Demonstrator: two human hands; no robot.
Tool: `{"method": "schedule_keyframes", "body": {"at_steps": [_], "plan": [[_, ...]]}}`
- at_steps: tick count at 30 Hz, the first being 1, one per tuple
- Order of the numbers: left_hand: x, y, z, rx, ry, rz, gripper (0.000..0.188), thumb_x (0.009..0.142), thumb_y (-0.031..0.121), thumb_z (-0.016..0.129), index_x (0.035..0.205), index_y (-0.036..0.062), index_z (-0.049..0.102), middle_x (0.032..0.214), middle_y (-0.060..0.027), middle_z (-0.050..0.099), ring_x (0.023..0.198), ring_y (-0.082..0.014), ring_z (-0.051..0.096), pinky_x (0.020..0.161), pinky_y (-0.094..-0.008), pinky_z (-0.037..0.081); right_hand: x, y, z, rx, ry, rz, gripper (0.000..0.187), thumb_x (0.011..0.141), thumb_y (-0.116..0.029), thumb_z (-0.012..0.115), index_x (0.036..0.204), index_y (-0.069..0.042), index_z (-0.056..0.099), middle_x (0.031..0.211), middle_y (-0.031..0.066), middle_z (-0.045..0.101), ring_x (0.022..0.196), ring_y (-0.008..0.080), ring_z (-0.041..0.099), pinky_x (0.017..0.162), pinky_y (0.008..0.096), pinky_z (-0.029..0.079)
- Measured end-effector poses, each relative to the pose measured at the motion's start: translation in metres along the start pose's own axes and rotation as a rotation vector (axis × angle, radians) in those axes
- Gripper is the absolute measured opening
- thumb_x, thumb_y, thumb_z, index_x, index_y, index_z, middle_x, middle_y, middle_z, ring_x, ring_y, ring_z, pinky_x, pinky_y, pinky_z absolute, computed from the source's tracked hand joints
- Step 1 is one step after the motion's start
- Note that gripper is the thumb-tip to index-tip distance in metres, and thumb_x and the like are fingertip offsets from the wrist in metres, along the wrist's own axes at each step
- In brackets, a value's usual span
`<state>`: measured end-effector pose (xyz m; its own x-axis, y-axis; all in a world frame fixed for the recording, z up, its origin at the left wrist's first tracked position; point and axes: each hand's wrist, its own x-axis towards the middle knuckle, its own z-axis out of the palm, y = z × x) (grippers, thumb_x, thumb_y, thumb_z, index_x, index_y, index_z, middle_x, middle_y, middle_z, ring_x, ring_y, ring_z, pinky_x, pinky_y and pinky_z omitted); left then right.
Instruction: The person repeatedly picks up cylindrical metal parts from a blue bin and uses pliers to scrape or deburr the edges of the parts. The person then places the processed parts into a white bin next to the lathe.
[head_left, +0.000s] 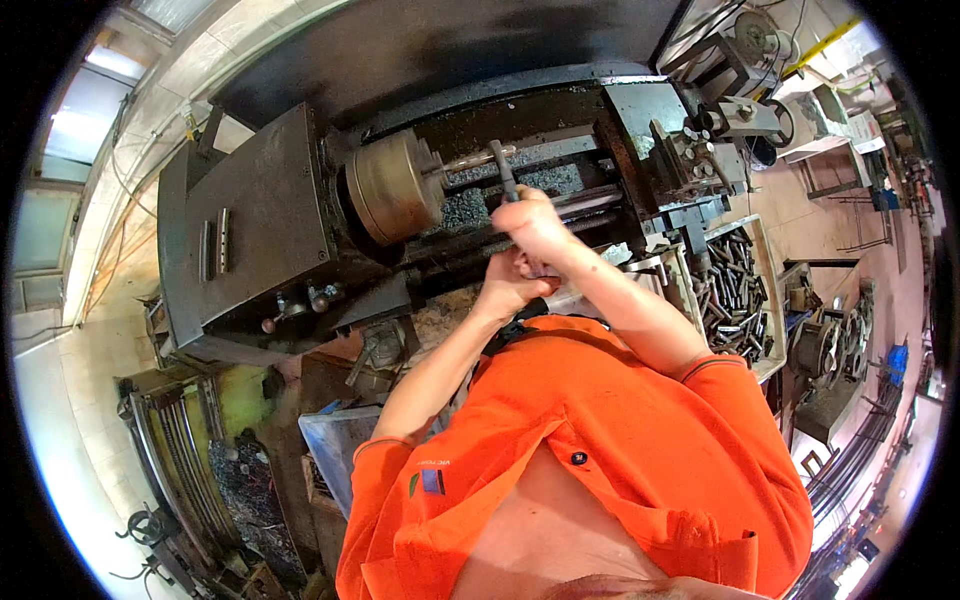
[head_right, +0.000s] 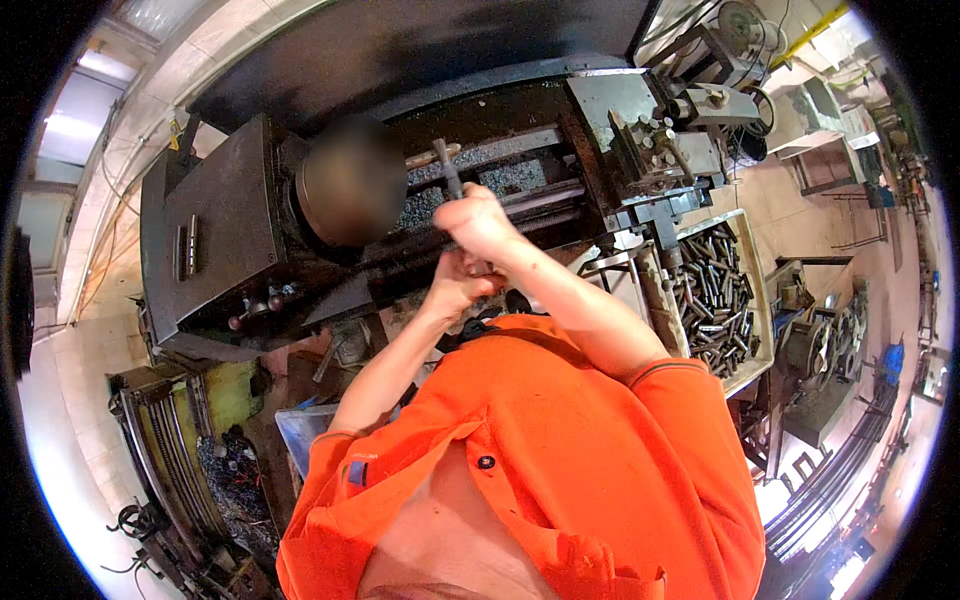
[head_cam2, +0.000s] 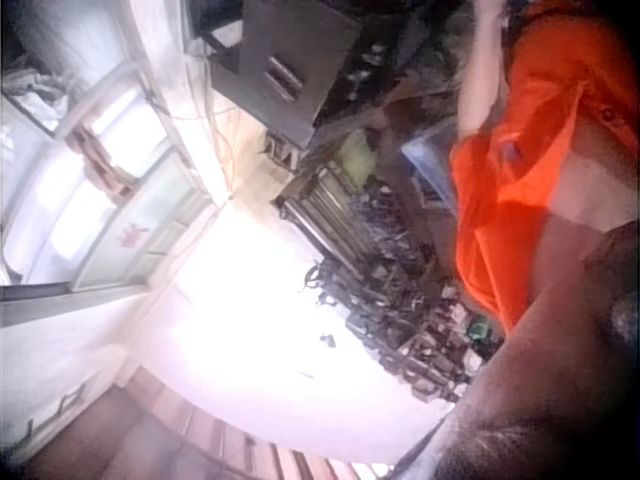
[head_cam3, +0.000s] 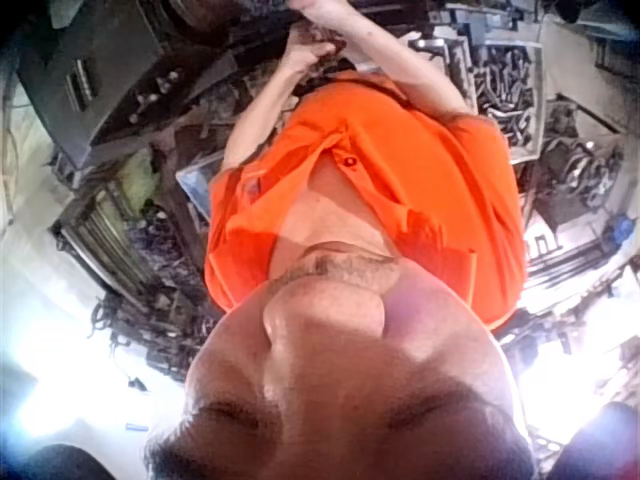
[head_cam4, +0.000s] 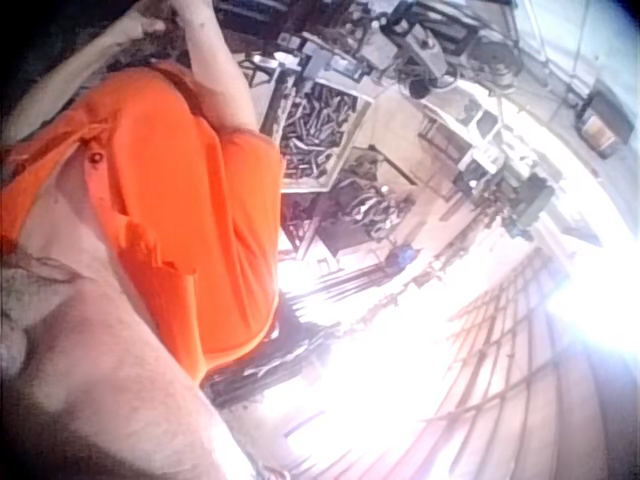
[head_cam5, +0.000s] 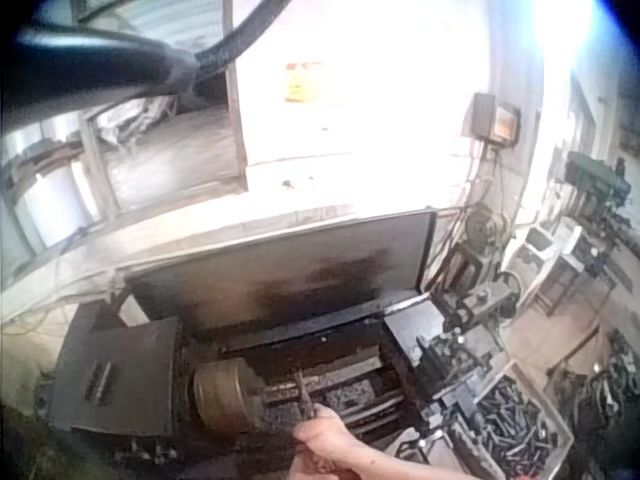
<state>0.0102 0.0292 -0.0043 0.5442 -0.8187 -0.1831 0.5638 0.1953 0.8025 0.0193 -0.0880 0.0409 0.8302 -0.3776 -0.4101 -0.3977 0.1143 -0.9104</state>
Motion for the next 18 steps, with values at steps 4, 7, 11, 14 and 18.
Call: {"method": "schedule_keyframes", "body": {"at_steps": [4,7,11,14,18], "plan": [[0.014,-0.002,0.021,-0.043,-0.013,-0.075,0.035,0.057,-0.002,0.072,0.088,-0.0019,0.054,0.079,-0.0029,0.057,0.069,-0.0102,0.056,0.058,-0.0234,0.046,0.012,0.027,-0.028,-0.016,0.112,-0.178,0.015,0.068,-0.011,0.056,0.076,0.001,0.051,0.06,0.0034,0.049,0.055,0.0098,0.047,0.047,0.0271,0.04],[0.004,0.009,0.013,-0.045,-0.002,-0.054,0.033,0.056,-0.001,0.072,0.085,-0.0009,0.055,0.079,-0.0029,0.058,0.072,-0.011,0.056,0.06,-0.0236,0.046,-0.002,-0.002,-0.007,0.031,0.106,-0.038,0.021,0.066,-0.012,0.058,0.079,0.004,0.052,0.062,0.008,0.051,0.057,0.015,0.049,0.052,0.0281,0.04],[0.001,0.006,-0.003,0.021,-0.03,-0.017,0.037,0.057,-0.004,0.07,0.091,-0.0026,0.055,0.084,-0.003,0.058,0.072,-0.01,0.055,0.061,-0.023,0.046,0.008,0.011,0.008,-0.181,0.077,-0.195,0.021,0.065,-0.016,0.057,0.076,0.002,0.054,0.063,0.0151,0.051,0.064,0.0232,0.055,0.057,0.0342,0.045],[0.005,0.008,0.011,0.106,0.045,-0.127,0.037,0.057,-0.003,0.071,0.09,-0.0028,0.055,0.082,-0.003,0.058,0.075,-0.0107,0.056,0.065,-0.0249,0.048,-0.001,-0.006,-0.002,-0.082,0.09,0.023,0.02,0.066,-0.015,0.057,0.073,0.002,0.051,0.056,0.0099,0.049,0.052,0.0202,0.053,0.047,0.0333,0.044],[0.012,-0.001,0.015,0.112,0.022,-0.017,0.025,0.058,-0.001,0.07,0.073,0.0017,0.051,0.067,0.0012,0.05,0.059,-0.0079,0.049,0.054,-0.0238,0.043,0.011,0.016,-0.018,0.127,0.108,0.004,0.016,0.066,-0.013,0.057,0.067,0.001,0.049,0.053,0.0064,0.048,0.048,0.0168,0.051,0.044,0.0319,0.043]]}}
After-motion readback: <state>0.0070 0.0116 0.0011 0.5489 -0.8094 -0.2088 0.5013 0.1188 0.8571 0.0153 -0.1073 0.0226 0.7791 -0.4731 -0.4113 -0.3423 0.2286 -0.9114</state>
